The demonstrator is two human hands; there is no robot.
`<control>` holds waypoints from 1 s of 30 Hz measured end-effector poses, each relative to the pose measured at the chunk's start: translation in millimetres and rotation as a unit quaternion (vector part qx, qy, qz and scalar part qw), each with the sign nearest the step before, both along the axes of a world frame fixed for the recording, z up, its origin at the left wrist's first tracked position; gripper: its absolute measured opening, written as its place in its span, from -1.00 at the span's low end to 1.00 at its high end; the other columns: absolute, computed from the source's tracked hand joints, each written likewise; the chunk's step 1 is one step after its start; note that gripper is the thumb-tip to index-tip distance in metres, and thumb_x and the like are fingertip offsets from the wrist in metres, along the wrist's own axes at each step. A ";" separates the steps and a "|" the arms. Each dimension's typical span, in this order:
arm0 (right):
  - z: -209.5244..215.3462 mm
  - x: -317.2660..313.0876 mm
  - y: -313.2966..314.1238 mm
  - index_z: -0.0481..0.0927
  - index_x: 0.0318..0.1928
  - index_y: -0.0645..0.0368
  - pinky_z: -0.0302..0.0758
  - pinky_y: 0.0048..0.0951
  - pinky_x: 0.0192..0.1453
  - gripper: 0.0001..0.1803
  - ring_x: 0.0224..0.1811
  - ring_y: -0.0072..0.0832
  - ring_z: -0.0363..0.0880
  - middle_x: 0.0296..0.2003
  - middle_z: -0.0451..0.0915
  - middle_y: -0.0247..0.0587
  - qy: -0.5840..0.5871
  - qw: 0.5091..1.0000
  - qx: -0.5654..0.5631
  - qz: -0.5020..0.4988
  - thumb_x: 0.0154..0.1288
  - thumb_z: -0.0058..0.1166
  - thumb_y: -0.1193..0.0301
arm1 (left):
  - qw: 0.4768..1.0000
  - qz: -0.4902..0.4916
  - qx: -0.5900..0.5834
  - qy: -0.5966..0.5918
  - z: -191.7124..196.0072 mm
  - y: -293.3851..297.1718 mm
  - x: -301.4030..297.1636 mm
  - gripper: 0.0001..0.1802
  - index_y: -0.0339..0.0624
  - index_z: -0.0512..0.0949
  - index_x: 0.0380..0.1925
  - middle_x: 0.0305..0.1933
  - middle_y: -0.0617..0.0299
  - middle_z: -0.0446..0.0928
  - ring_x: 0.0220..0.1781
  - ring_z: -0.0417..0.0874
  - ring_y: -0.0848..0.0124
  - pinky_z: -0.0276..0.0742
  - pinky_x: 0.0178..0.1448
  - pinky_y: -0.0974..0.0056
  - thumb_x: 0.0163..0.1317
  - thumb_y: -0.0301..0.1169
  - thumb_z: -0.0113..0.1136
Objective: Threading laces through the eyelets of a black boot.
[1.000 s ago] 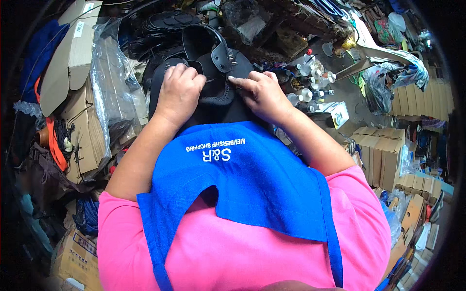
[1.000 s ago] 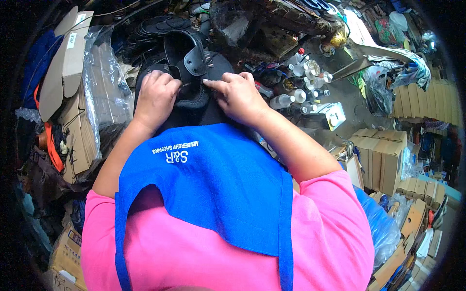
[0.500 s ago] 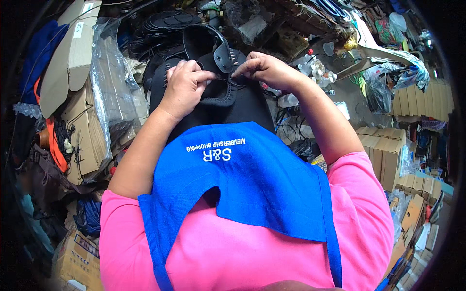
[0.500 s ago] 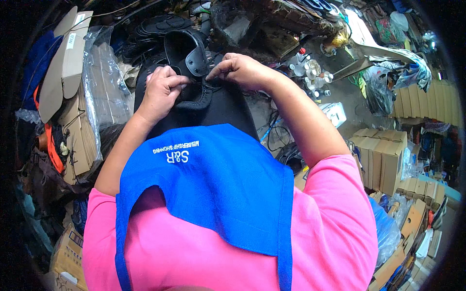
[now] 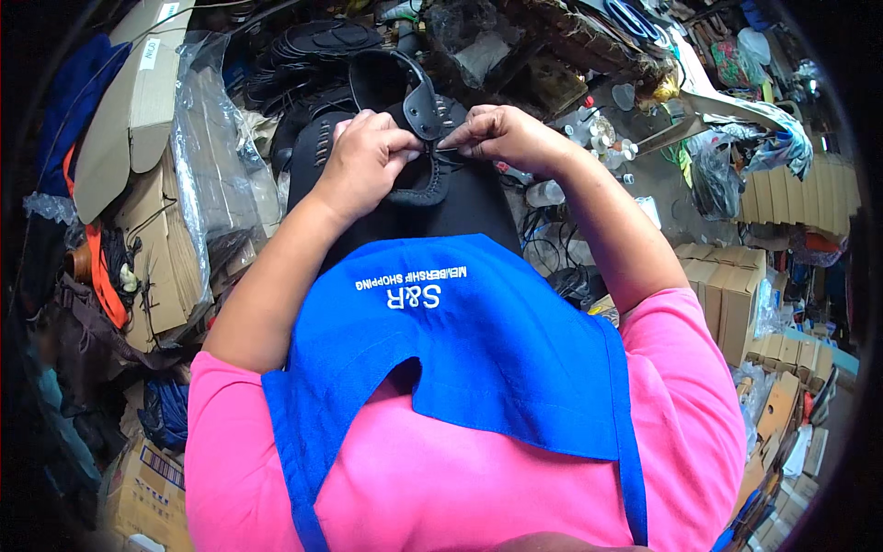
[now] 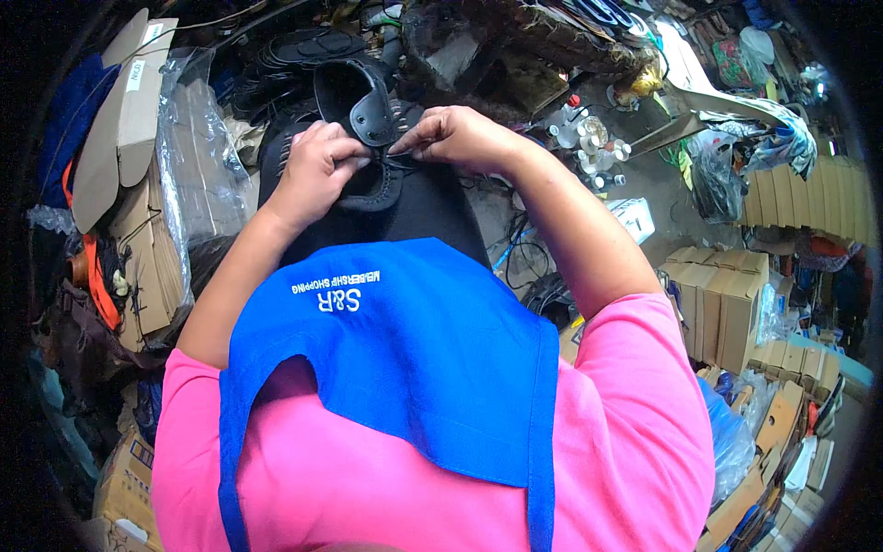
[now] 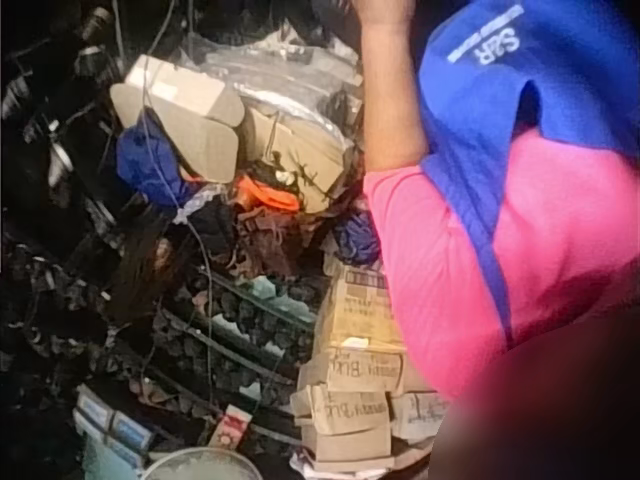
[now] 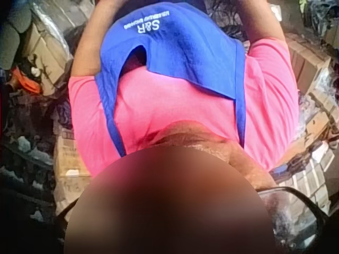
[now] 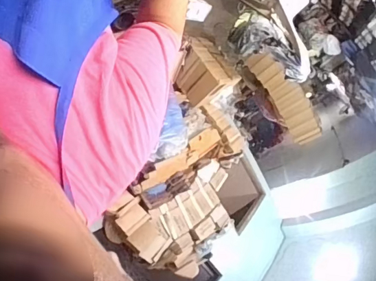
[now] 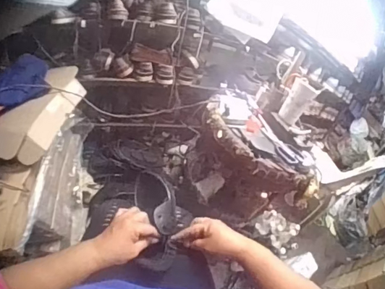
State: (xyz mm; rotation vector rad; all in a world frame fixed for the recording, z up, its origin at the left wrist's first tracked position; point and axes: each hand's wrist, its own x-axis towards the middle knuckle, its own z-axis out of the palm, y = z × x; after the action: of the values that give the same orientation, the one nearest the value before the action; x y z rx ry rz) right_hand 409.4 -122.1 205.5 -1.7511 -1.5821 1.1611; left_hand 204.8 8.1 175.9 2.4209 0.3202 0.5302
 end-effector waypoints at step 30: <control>9.0 -5.5 33.4 0.64 -0.41 0.19 0.43 -0.42 -0.21 -0.78 -0.39 -0.54 0.52 -0.49 0.61 -0.29 -0.054 0.995 -0.083 -0.030 -0.05 0.36 0.35 | 0.955 -0.024 -0.181 0.233 18.0 4.1 23.3 -0.75 -0.32 0.58 -0.30 -0.30 0.15 0.63 -0.28 0.62 0.44 0.51 -0.13 0.33 0.00 -0.45 0.34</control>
State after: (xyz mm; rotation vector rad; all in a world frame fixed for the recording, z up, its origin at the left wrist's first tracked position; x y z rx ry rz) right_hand 403.9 -88.7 214.5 -1.9846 -1.5210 1.2176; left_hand 228.1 12.2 193.9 2.1571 0.5056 -0.1272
